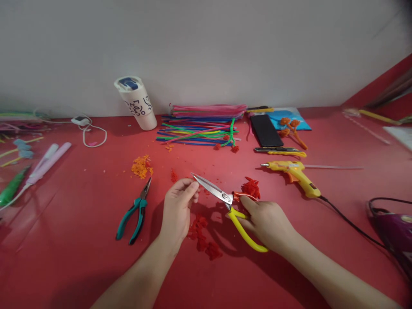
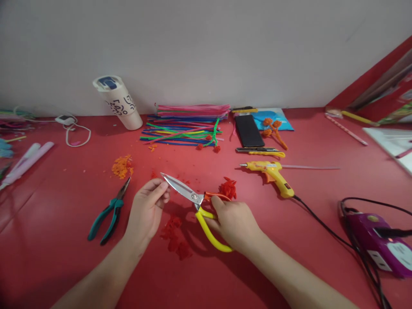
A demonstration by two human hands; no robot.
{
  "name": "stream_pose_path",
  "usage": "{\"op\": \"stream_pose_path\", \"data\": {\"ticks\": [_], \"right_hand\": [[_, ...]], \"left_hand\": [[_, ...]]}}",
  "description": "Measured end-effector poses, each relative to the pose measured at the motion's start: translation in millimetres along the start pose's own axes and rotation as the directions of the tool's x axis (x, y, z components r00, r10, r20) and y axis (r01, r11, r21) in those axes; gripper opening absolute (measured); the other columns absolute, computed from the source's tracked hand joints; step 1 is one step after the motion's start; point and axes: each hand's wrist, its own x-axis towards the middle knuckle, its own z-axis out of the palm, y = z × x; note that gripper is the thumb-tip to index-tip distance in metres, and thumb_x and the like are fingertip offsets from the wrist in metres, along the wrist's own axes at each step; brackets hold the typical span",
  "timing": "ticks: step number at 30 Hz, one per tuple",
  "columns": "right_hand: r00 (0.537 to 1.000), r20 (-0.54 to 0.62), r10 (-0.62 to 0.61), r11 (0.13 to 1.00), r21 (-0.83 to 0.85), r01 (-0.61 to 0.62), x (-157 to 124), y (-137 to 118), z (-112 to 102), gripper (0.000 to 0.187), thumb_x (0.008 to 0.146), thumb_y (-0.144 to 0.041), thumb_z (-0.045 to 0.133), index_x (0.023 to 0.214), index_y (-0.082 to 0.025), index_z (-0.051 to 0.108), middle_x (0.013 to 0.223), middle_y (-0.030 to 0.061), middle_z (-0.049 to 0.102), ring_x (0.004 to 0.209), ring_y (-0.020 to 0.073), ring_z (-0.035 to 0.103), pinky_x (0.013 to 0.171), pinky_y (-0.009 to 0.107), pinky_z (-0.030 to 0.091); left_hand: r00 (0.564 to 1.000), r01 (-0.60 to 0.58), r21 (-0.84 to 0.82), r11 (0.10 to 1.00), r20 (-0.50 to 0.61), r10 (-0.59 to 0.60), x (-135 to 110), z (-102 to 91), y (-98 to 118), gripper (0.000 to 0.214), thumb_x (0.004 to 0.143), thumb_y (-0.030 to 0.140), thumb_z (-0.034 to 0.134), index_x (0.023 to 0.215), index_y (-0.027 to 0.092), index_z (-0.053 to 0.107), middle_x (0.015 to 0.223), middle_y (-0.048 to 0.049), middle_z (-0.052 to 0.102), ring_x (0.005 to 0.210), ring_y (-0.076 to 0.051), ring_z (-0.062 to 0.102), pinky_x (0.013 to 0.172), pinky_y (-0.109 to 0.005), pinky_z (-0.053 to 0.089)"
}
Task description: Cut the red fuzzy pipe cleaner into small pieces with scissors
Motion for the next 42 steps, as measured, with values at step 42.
{"op": "stream_pose_path", "data": {"ticks": [42], "right_hand": [[0.993, 0.098, 0.066, 0.979, 0.187, -0.083, 3, -4, -19, 0.032, 0.08, -0.05, 0.038, 0.081, -0.018, 0.046, 0.061, 0.0033, 0.057, 0.049, 0.0153, 0.051, 0.046, 0.024, 0.023]], "left_hand": [[0.983, 0.182, 0.022, 0.983, 0.026, -0.182, -1, 2.5, -3, 0.01, 0.057, 0.013, 0.068, 0.064, 0.014, 0.061, 0.057, 0.0022, 0.057, 0.048, -0.005, 0.048, 0.046, -0.017, 0.036]]}}
